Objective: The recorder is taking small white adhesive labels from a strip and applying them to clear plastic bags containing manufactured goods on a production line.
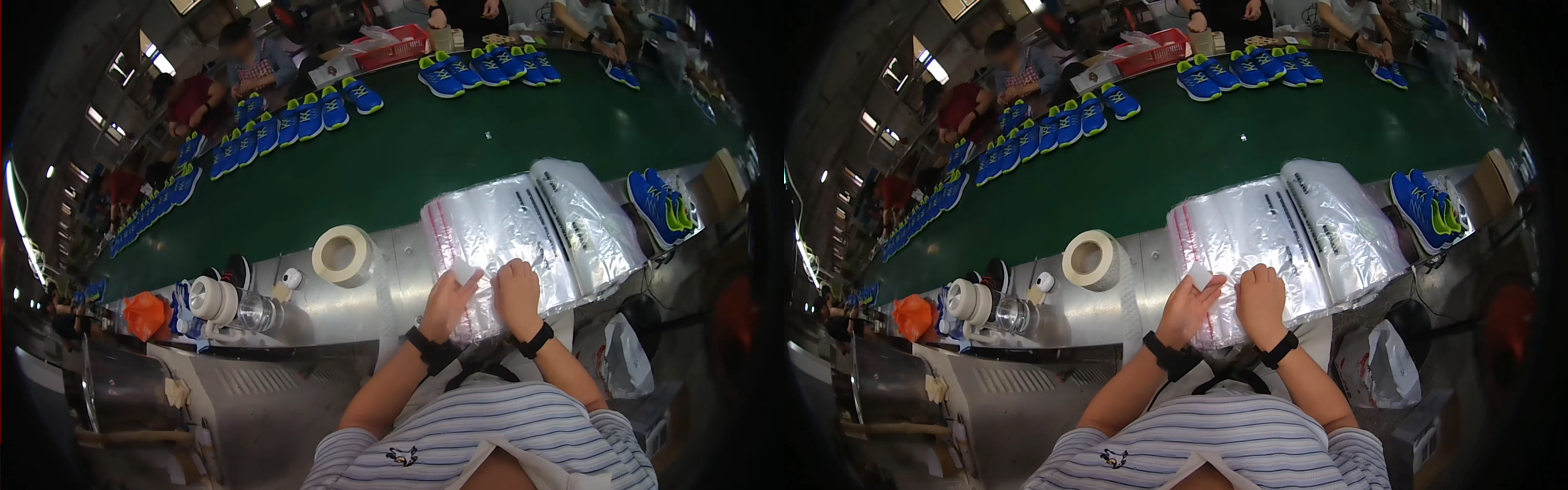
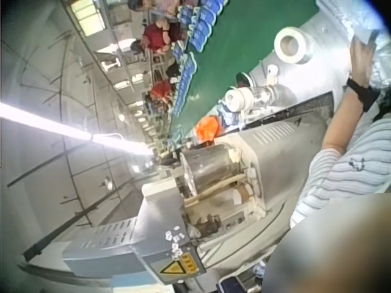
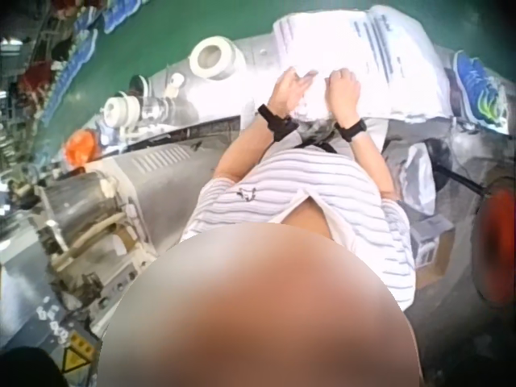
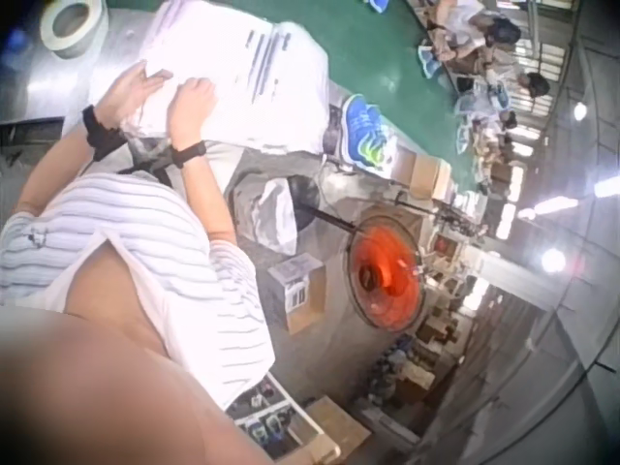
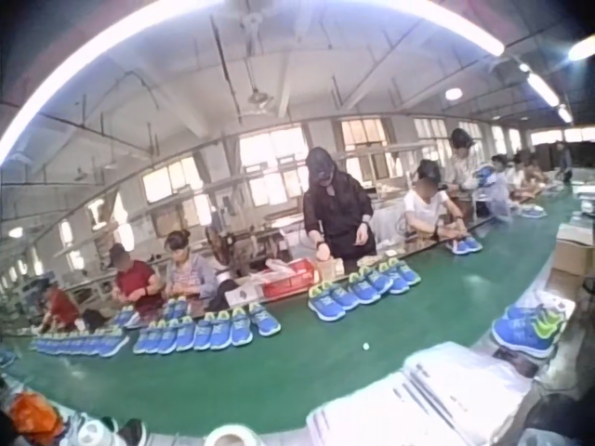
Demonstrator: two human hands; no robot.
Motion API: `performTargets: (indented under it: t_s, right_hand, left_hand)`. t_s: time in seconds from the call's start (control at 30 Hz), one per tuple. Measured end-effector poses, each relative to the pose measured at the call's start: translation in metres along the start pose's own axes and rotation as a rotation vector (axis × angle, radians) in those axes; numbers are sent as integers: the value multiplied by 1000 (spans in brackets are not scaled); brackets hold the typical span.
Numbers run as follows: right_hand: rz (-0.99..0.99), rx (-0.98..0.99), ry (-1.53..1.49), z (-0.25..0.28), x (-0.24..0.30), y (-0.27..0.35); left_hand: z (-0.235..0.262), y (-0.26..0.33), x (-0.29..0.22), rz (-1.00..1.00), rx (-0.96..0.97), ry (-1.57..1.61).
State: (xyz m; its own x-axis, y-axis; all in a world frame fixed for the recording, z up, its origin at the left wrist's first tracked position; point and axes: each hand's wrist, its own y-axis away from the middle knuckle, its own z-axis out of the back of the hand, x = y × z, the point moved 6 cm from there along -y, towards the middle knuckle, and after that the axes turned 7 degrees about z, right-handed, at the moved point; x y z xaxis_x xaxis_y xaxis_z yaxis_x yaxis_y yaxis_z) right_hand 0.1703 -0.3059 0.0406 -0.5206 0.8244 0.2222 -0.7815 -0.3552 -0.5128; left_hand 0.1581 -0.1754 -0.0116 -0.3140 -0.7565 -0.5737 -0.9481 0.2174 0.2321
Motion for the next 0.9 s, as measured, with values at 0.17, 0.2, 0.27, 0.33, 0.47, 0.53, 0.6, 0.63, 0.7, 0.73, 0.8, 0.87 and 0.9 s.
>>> performTargets:
  t_s: [0.17, 0.2, 0.27, 0.33, 0.47, 0.53, 0.6, 0.63, 0.7, 0.73, 0.8, 0.87, 0.9]
  right_hand:
    - [19, -9, -159, 13, 1, -10]
    - [54, -4, -127, 16, 11, -9]
    - [41, 13, -100, 12, 13, -6]
    - [22, 16, -41, 5, 5, -5]
    - [-74, -55, -343, 7, -31, 0]
    - [-189, -39, -580, 14, -37, 0]
    - [-392, -7, -853, 22, -43, 2]
    - [-390, -10, -842, 28, -46, 0]
    - [-265, -181, -841, 50, -51, -4]
    - [-181, -183, -810, 61, -49, -8]
    - [-117, -81, -812, 59, -43, -20]
    - [-40, 54, -875, 52, -28, -17]
    - [-40, 57, -869, 57, -25, -16]
  left_hand:
    - [12, 4, -6, 61, -139, -94]
    - [13, 5, -6, 59, -138, -81]
    - [14, 7, -3, 37, -176, -89]
    - [7, 6, -6, 8, -211, -96]
    - [-22, -8, -17, 104, -124, -186]
    - [-43, -24, -14, 271, 125, -33]
    - [-44, -44, -1, 403, 176, 63]
    - [-42, -54, 6, 466, 123, 102]
    - [-43, -59, 9, 457, 101, -48]
    - [-43, -60, 10, 443, 66, -201]
    - [-52, -71, 15, 497, 153, -264]
    - [-43, -79, 29, 589, 238, -305]
    - [-50, -74, 28, 588, 243, -300]
